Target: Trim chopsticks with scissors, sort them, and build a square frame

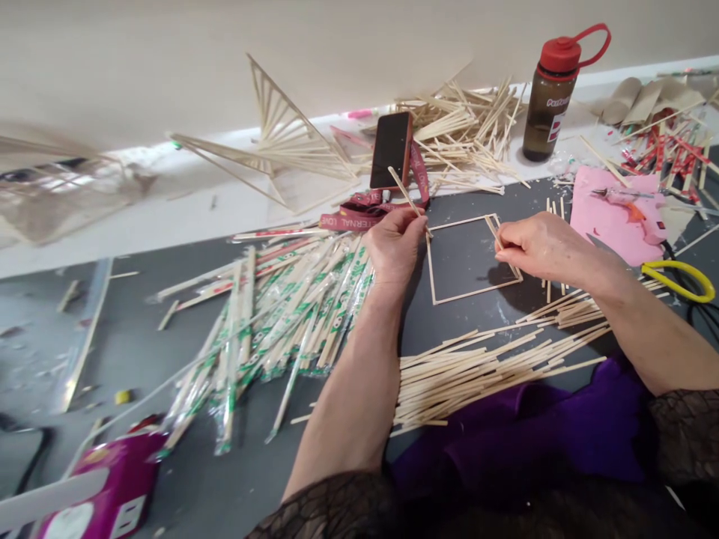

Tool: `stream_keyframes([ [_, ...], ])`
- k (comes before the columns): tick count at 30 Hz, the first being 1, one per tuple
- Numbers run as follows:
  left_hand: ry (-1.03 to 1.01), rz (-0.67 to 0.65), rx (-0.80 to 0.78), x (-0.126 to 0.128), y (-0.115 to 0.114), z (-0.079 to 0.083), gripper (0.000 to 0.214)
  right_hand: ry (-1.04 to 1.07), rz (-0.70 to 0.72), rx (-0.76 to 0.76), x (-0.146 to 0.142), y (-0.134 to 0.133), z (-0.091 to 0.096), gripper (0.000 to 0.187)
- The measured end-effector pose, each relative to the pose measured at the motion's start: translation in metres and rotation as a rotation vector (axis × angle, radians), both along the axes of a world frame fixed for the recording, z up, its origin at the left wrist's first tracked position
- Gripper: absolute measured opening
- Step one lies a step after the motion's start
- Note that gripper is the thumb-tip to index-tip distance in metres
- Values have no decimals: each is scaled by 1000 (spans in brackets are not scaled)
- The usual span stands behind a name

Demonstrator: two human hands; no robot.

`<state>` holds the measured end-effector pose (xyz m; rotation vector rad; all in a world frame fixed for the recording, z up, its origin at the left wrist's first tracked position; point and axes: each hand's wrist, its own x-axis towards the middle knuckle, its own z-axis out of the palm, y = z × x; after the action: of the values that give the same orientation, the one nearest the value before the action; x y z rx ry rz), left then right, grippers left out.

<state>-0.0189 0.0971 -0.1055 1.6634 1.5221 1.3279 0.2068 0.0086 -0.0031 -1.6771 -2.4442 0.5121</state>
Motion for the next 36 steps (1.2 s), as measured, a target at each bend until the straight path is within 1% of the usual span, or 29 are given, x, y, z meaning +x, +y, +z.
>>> stream_keyframes([
  [5, -55, -23, -30, 3, -2, 4, 14, 11, 10, 5, 0, 0, -1, 16],
  [10, -68, 32, -26, 5, -3, 9, 16, 4, 7, 13, 0, 1, -3, 16],
  [14, -64, 17, -2, 5, 0, 8, 15, 7, 12, 26, 0, 2, -4, 18],
  [19, -9, 5, 33, 6, 5, 0, 17, -7, 7, 18, 0, 2, -3, 18],
  [23, 37, -5, 24, 5, 8, -4, 17, -3, 2, 15, 0, 1, -3, 18],
  [30, 134, 20, 62, 3, 10, -6, 17, 3, -3, -8, -2, 1, -1, 17],
  [36, 214, 50, 30, 3, 9, -6, 13, 29, -3, 6, -1, 1, -2, 16],
])
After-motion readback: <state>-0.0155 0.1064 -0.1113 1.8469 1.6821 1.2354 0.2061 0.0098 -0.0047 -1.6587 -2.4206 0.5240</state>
